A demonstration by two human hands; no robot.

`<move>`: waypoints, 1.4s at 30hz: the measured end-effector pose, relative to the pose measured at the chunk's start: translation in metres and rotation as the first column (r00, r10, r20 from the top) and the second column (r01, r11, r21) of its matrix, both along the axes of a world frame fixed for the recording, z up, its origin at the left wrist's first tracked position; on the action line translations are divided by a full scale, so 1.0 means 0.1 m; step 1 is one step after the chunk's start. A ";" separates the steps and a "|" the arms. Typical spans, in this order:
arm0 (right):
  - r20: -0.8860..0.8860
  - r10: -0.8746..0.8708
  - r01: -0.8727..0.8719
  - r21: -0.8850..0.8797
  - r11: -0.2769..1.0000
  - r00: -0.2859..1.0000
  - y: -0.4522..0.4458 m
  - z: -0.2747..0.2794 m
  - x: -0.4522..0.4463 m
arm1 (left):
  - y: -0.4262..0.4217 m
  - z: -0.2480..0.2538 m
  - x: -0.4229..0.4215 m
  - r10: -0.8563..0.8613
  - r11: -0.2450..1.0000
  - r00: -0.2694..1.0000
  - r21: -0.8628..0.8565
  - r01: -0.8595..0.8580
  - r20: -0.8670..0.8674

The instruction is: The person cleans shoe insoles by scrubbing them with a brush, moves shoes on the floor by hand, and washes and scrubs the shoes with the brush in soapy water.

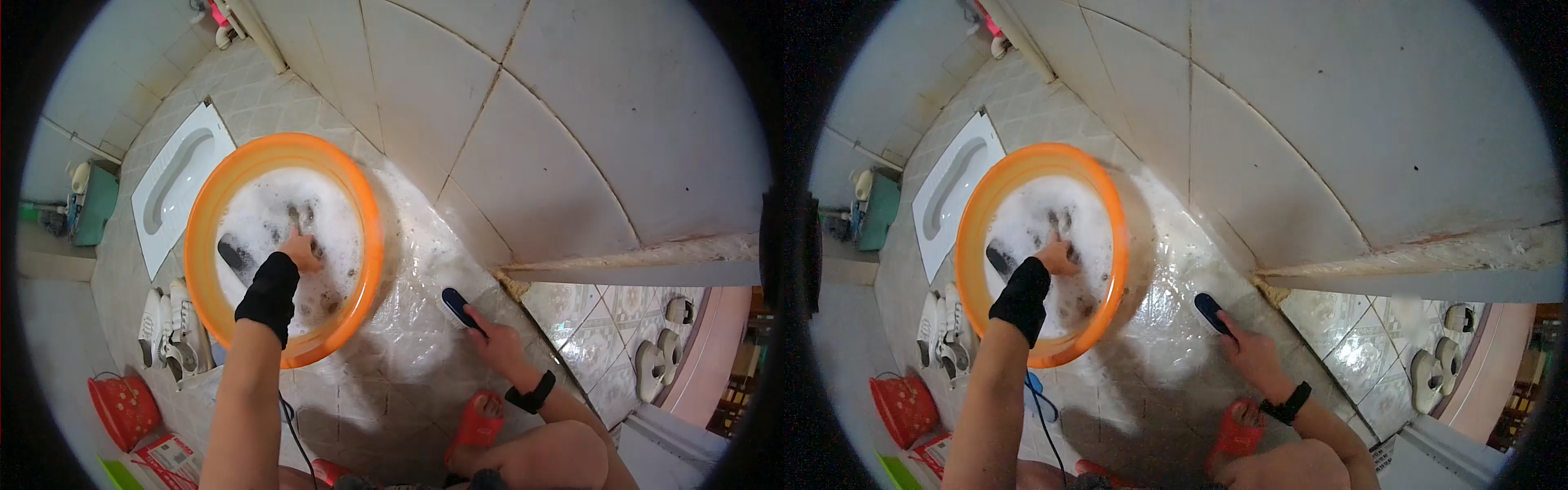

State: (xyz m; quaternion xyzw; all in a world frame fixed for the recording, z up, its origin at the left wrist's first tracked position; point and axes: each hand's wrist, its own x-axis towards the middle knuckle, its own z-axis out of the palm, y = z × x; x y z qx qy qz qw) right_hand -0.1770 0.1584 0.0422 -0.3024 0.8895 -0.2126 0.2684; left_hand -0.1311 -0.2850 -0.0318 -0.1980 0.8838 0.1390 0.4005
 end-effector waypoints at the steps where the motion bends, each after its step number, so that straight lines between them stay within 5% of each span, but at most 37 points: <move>1: 0.001 -0.019 0.019 -0.037 0.999 1.000 -0.01 0.00 0.00 | -0.01 0.08 0.00 -0.062 0.998 0.996 0.018 0.061 0.069; 2: 0.004 -0.019 0.020 -0.039 0.999 1.000 -0.02 -0.01 0.00 | 0.02 0.17 0.05 -0.062 0.998 0.996 0.016 0.061 0.071; 4: -0.045 0.026 -0.026 0.014 1.000 0.999 -0.04 -0.03 0.01 | 0.25 0.77 0.13 0.170 0.896 0.952 -0.443 -0.041 0.256; 5: -0.045 0.029 -0.029 0.012 1.000 0.999 -0.06 -0.03 0.00 | 0.21 0.90 0.17 0.167 0.867 0.906 -0.495 0.052 0.389; 8: -0.055 0.036 -0.038 -0.042 0.998 0.998 -0.12 -0.04 0.02 | -0.44 0.38 0.94 0.047 0.945 0.978 -0.325 0.022 0.202; 10: -0.054 0.013 -0.017 -0.059 0.998 0.998 -0.14 -0.05 0.03 | -0.53 0.56 1.06 -0.028 0.999 0.986 0.030 0.024 0.163; 13: -0.098 0.033 -0.039 -0.059 0.997 0.995 -0.16 -0.10 0.05 | -0.53 0.32 1.30 -0.142 0.988 0.970 0.086 0.127 0.198; 14: -0.100 0.035 -0.041 -0.064 0.997 0.994 -0.18 -0.09 0.06 | -0.50 0.32 1.31 -0.071 0.986 0.980 0.159 0.042 0.186; 18: -0.085 0.055 -0.059 -0.038 0.998 0.995 -0.20 -0.06 0.11 | 0.02 0.73 0.95 -0.124 0.951 0.932 0.309 0.014 0.342; 21: -0.088 0.069 -0.072 -0.030 0.997 0.994 -0.21 -0.05 0.14 | 0.04 0.48 1.05 -0.101 0.896 0.977 0.443 0.008 0.188; 26: -0.113 0.095 -0.106 -0.094 0.990 0.989 -0.17 -0.13 0.16 | 0.10 0.28 1.12 -0.208 0.960 0.953 0.234 0.155 0.222; 29: -0.085 0.090 -0.097 -0.091 0.991 0.992 -0.17 -0.13 0.17 | 0.28 0.42 1.01 -0.040 0.963 0.931 0.261 -0.060 0.363; 31: -0.066 0.092 -0.095 -0.044 0.994 0.994 -0.15 -0.13 0.18 | 0.58 1.15 0.86 0.160 0.880 0.907 0.359 -0.310 0.390; 32: -0.066 0.091 -0.094 -0.044 0.995 0.994 -0.15 -0.12 0.18 | 0.55 1.09 0.91 0.159 0.880 0.907 0.360 -0.309 0.390; 35: -0.072 0.076 -0.077 -0.022 0.997 0.995 -0.17 -0.06 0.19 | 0.49 0.93 1.07 0.068 0.844 0.963 0.499 -0.195 0.262; 40: -0.061 0.066 -0.070 -0.066 0.995 0.996 -0.18 -0.02 0.20 | 0.70 1.21 1.05 -0.208 0.969 0.975 0.153 0.195 0.074; 42: -0.062 0.079 -0.082 -0.051 0.995 0.995 -0.17 -0.03 0.20 | 0.74 1.20 1.11 -0.209 0.976 0.977 0.070 0.206 0.034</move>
